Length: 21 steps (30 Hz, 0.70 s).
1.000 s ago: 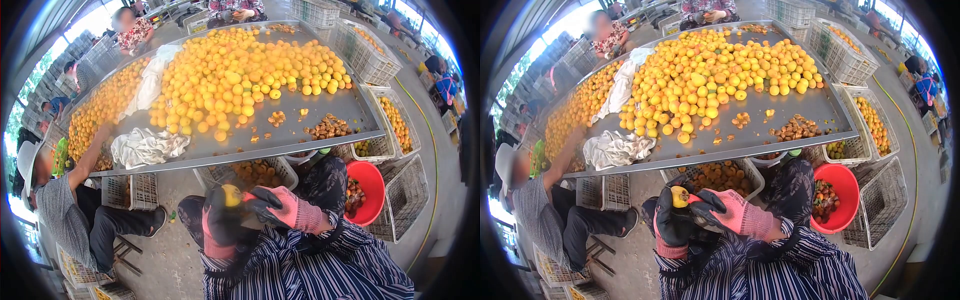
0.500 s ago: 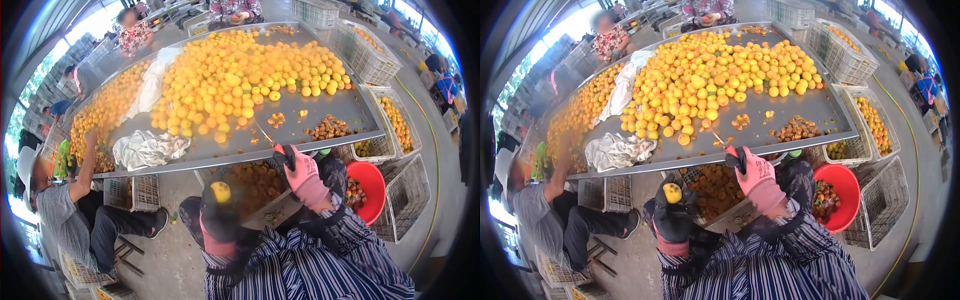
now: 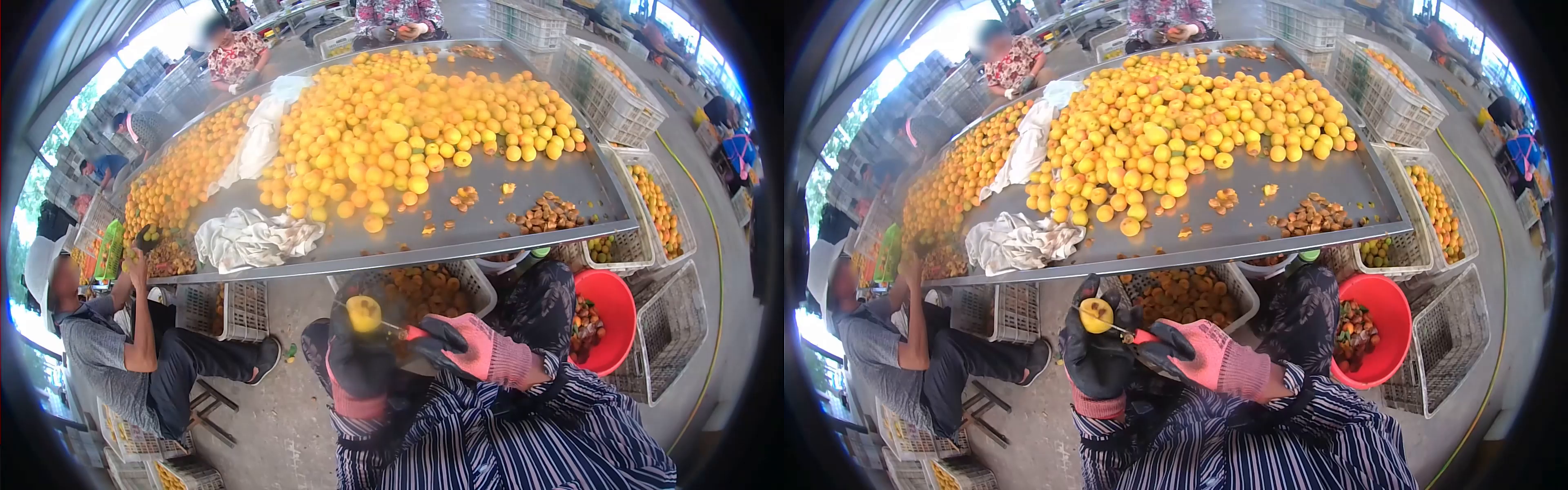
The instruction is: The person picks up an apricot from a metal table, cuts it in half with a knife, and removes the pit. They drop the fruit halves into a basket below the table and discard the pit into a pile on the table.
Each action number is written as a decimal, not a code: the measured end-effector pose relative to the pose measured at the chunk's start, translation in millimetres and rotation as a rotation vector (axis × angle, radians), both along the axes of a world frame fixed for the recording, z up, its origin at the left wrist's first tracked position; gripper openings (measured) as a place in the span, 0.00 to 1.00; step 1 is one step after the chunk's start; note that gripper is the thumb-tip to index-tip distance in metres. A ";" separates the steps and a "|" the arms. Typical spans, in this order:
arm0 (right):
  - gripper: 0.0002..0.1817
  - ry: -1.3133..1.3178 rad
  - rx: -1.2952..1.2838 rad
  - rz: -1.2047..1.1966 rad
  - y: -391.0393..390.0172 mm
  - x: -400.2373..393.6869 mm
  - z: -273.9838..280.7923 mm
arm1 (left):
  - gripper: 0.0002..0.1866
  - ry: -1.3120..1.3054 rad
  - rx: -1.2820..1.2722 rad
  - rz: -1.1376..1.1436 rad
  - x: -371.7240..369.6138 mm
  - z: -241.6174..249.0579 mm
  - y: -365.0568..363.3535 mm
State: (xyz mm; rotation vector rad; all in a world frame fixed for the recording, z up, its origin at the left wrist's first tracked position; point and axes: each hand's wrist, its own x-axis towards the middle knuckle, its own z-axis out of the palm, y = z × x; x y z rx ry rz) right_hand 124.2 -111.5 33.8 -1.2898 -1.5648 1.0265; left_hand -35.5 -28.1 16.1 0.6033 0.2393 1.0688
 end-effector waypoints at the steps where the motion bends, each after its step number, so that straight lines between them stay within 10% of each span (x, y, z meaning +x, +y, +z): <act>1: 0.21 -0.032 0.030 0.018 -0.1 0.0 -0.1 | 0.27 0.006 -0.002 0.003 -2.1 0.6 -0.8; 21: 0.18 -0.050 -0.153 -0.018 10.7 -4.9 -2.6 | 0.24 0.200 -0.085 0.053 6.0 13.6 -4.5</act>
